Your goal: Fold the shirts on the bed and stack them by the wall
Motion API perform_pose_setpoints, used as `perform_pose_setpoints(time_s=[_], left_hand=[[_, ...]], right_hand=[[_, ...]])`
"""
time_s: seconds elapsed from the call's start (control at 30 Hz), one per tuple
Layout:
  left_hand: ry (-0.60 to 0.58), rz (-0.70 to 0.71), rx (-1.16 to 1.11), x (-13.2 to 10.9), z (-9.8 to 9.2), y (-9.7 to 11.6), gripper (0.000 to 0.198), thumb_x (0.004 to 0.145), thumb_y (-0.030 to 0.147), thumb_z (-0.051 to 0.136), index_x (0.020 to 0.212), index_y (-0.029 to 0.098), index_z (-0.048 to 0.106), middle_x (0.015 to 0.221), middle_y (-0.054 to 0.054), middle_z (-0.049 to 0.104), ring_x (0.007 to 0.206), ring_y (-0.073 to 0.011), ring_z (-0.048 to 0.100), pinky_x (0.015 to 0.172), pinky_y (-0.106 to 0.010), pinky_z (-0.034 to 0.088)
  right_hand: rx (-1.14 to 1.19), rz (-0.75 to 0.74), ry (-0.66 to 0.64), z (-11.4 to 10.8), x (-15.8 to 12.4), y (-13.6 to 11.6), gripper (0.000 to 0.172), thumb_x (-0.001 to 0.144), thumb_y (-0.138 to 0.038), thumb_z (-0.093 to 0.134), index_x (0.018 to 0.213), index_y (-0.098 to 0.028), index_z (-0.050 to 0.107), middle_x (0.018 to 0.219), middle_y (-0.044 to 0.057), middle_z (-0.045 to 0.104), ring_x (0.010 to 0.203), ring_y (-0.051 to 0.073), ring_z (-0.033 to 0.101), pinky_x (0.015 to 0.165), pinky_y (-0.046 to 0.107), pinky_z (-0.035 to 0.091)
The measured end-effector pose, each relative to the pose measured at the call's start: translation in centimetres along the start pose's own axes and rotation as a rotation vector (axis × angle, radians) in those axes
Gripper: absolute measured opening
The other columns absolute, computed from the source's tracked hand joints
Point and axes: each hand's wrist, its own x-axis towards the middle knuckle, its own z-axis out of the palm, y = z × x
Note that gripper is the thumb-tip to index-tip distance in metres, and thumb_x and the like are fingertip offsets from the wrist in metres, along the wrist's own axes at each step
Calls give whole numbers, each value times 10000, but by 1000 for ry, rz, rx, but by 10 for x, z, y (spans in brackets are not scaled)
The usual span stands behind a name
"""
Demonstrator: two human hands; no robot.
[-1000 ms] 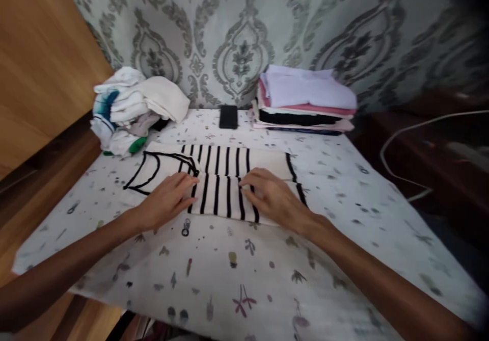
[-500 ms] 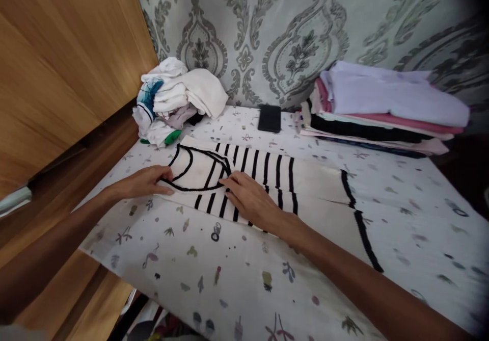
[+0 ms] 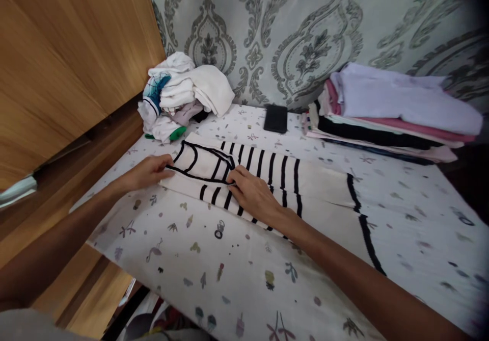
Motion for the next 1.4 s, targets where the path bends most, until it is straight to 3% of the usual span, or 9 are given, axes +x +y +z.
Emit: perform_pose_setpoints(time_s=[0.13, 0.23, 0.33, 0.43, 0.57, 0.8, 1.03, 1.27, 1.4], left_hand=[[7, 7, 194, -3, 5, -3, 328, 912, 518, 451, 1037, 242, 577, 666, 30, 518, 626, -164, 507, 601, -271, 363], [-18, -38, 234, -5, 4, -4, 351, 915, 512, 468, 1121, 249, 576, 726, 11, 565, 677, -188, 560, 628, -283, 397], [149, -47, 369, -9, 9, 4, 383, 922, 462, 490, 1220, 227, 540, 909, -60, 646, 861, -258, 615, 749, -354, 461], [328, 151, 400, -15, 25, 15, 349, 987, 375, 381, 1251, 203, 530, 1189, -146, 627, 1116, -301, 578, 925, -426, 463], [144, 282, 239, -14, 41, 23, 337, 1016, 388, 342, 1208, 225, 566, 1222, -120, 622, 1095, -262, 599, 920, -388, 498], [117, 257, 48, 52, 25, 46, 307, 978, 417, 401, 1032, 209, 621, 1047, -79, 678, 894, -217, 637, 743, -309, 516], [235, 5, 486, 142, 7, 30, 336, 896, 206, 416, 1151, 173, 632, 1243, -140, 629, 1143, -291, 603, 943, -394, 487], [-50, 155, 528, 154, -21, 13, 509, 767, 234, 593, 1274, 192, 615, 1214, -83, 661, 1115, -245, 619, 947, -320, 495], [50, 183, 707, 148, -9, 13, 492, 783, 167, 545, 1270, 191, 614, 1262, -120, 625, 1193, -291, 572, 891, -355, 505]], right_hand=[[-11, -64, 58, 3, -7, -2, 264, 972, -151, 369, 1115, -181, 589, 1171, 133, 596, 556, 118, 481, 495, 286, 414], [8, -157, 122, 0, -18, -4, 303, 1008, -194, 348, 1167, -190, 605, 1226, 152, 601, 752, 184, 627, 639, 348, 538], [7, -242, 163, -3, -30, -4, 288, 1017, -203, 373, 1153, -188, 627, 1222, 158, 625, 1059, 271, 644, 856, 454, 565], [43, -228, 176, -6, -43, 1, 276, 1011, -182, 392, 1152, -195, 628, 1198, 153, 638, 1062, 259, 651, 850, 445, 582], [110, -138, 189, -19, -60, 17, 274, 1006, -200, 400, 1139, -226, 638, 1154, 135, 652, 993, 239, 672, 785, 403, 601], [-5, 239, 287, -57, -96, 87, 258, 947, -267, 444, 1066, -222, 669, 1100, 108, 670, 946, 252, 684, 837, 413, 572], [-277, 547, 378, -77, -110, 165, 313, 893, -310, 451, 980, -175, 719, 1046, 142, 682, 1040, 314, 649, 845, 419, 538], [-309, 584, 388, -73, -114, 178, 343, 897, -350, 459, 1012, -184, 736, 1044, 132, 684, 1009, 304, 649, 814, 416, 544], [-334, 548, 375, -72, -114, 178, 340, 905, -331, 447, 1004, -180, 735, 1034, 135, 683, 1039, 307, 638, 822, 421, 546]])
